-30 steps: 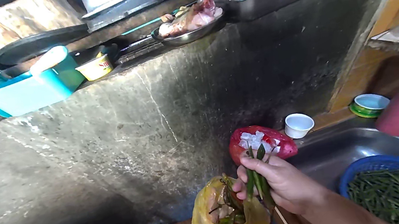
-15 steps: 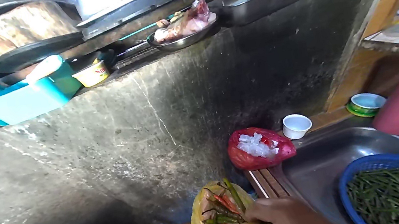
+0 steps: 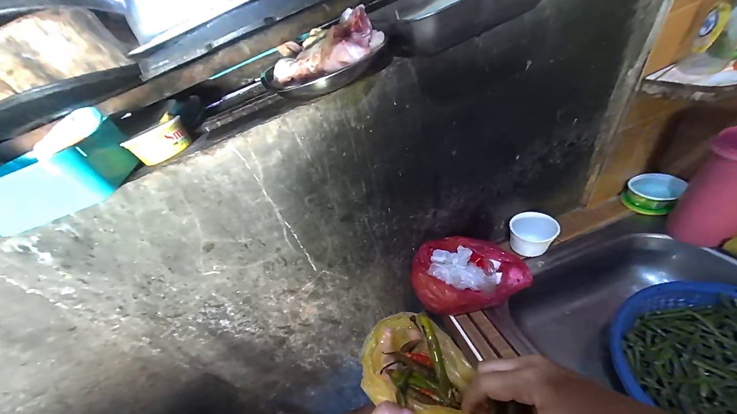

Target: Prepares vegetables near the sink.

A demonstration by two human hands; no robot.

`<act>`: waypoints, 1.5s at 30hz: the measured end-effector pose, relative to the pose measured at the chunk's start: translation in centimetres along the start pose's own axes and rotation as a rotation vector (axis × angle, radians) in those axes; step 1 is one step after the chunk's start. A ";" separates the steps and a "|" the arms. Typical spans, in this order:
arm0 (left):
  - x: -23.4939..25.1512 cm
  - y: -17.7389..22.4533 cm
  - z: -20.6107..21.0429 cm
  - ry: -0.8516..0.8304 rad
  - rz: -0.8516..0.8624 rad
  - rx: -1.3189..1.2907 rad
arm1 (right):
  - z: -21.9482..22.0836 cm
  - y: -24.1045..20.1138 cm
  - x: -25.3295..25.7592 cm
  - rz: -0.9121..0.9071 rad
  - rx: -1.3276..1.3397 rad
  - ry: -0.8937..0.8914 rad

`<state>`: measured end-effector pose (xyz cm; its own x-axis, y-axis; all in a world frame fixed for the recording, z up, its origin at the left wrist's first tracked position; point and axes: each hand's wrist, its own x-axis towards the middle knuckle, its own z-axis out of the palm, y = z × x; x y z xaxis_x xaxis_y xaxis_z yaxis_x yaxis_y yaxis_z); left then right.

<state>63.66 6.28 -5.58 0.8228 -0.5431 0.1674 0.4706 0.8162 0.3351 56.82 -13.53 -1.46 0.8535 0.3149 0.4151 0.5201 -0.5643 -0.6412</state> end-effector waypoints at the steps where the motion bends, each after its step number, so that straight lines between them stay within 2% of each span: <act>1: 0.0 0.0 0.0 -0.019 -0.009 0.010 | -0.4 0.1 0.0 0.001 0.042 -0.003; 4: -0.2 0.1 -0.1 -0.023 -0.014 0.016 | -1.4 0.1 0.1 0.010 0.191 0.073; 6: -0.2 0.1 -0.1 0.004 -0.009 0.013 | -1.8 -0.5 0.6 0.099 0.261 0.186; 8: -0.1 0.1 -0.5 -0.038 -0.018 -0.013 | -1.5 -1.0 1.5 0.191 0.203 0.301; 10: -0.1 0.1 -0.8 -0.100 -0.043 -0.037 | -1.0 -1.4 2.5 0.249 0.081 0.334; 12: -0.4 0.0 -0.6 -0.077 -0.050 -0.020 | -0.5 -1.9 3.4 0.298 -0.041 0.262; 15: -0.6 -0.1 -0.2 -0.032 -0.051 -0.014 | -0.3 -3.0 4.8 0.401 -0.138 0.041; 18: -0.6 0.1 -0.6 -0.086 -0.050 -0.016 | -0.6 -3.6 5.7 0.475 -0.137 -0.088; 20: -0.9 0.4 -0.5 -0.076 -0.060 0.001 | -0.2 -2.8 5.4 0.410 -0.029 0.027; 23: -1.3 0.9 -0.5 -0.091 -0.078 0.026 | 0.2 -1.6 5.2 0.363 0.339 0.243; 27: -1.6 0.8 -0.6 -0.073 -0.087 0.047 | -0.8 -1.7 5.5 0.554 0.891 0.245; 32: -1.8 1.0 -0.4 0.054 -0.087 0.121 | -1.5 -1.6 5.3 0.556 1.072 0.251; 35: -1.8 1.1 0.4 0.205 -0.078 0.169 | -2.1 -1.8 5.4 0.562 0.970 0.208; 38: -1.9 1.0 0.8 0.261 -0.062 0.203 | -1.9 -2.4 5.4 0.512 0.697 0.125; 41: -1.7 1.0 0.4 0.232 -0.057 0.199 | -1.9 -3.1 5.2 0.431 0.337 -0.095; 43: -1.7 1.0 0.4 0.215 -0.059 0.193 | -1.9 -4.1 5.7 0.475 0.149 -0.264; 45: -1.9 1.0 0.9 0.239 -0.055 0.211 | -1.8 -4.9 6.3 0.534 0.027 -0.346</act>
<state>62.27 7.97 -4.76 0.8612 -0.5033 -0.0703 0.4605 0.7143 0.5269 59.59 -10.14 5.46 0.9541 0.2262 -0.1965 0.0163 -0.6940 -0.7198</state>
